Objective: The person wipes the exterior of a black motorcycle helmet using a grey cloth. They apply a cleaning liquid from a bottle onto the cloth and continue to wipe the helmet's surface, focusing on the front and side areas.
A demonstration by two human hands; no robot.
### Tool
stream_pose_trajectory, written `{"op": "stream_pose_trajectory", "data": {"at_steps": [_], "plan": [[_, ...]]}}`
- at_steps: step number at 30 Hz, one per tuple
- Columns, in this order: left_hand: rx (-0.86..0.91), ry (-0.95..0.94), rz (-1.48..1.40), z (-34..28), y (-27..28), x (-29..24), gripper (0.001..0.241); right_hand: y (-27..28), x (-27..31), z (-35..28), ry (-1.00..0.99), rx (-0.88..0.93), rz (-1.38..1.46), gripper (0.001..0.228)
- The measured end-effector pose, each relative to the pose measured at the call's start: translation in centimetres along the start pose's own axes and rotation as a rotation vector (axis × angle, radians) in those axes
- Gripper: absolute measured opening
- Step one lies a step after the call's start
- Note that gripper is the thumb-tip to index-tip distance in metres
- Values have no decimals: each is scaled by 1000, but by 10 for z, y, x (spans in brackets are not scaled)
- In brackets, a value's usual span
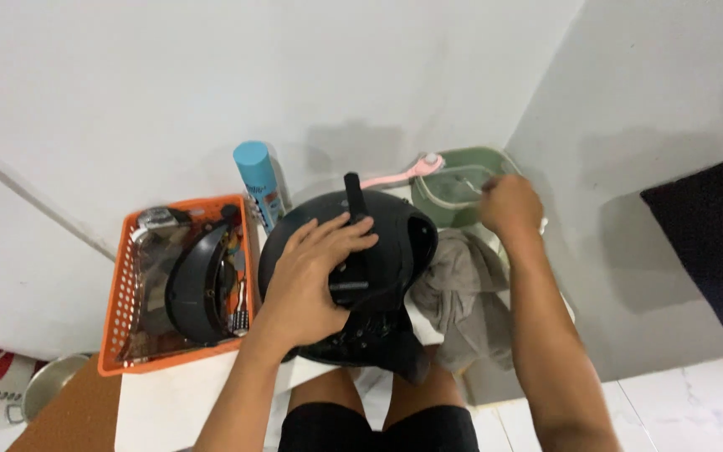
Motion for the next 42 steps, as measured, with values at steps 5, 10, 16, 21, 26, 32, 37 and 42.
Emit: {"op": "stream_pose_trajectory", "data": {"at_steps": [5,10,16,21,26,32,37,42], "plan": [[18,-42,-13,-2,-8,18,89,60,10,-137,14,-16,239,24],[5,-80,-7,-5,-15,25,84,48,24,-212,-34,90,423,17],[-13,-132,47,-9,-26,24,77,-41,26,-201,196,428,273,16],[44,-148,70,-14,-34,24,86,-15,61,-200,373,582,402,24],[36,-145,68,-13,-37,24,86,-21,60,-197,367,584,407,24],[-17,-164,70,-8,-43,26,86,-31,58,-196,345,603,399,25],[-44,-190,61,-9,-44,22,85,-39,59,-194,355,621,394,25],[-4,-270,164,-13,-39,17,78,-48,45,-197,353,643,392,26]]}}
Point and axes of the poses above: each hand's wrist, its own z-axis towards the middle knuckle, its own y-axis out of the back of the hand, x = y × z, the point moved 2 cm from there along z, towards the middle knuckle, and after that the axes turned 5 degrees about z, right-handed, at the moved point
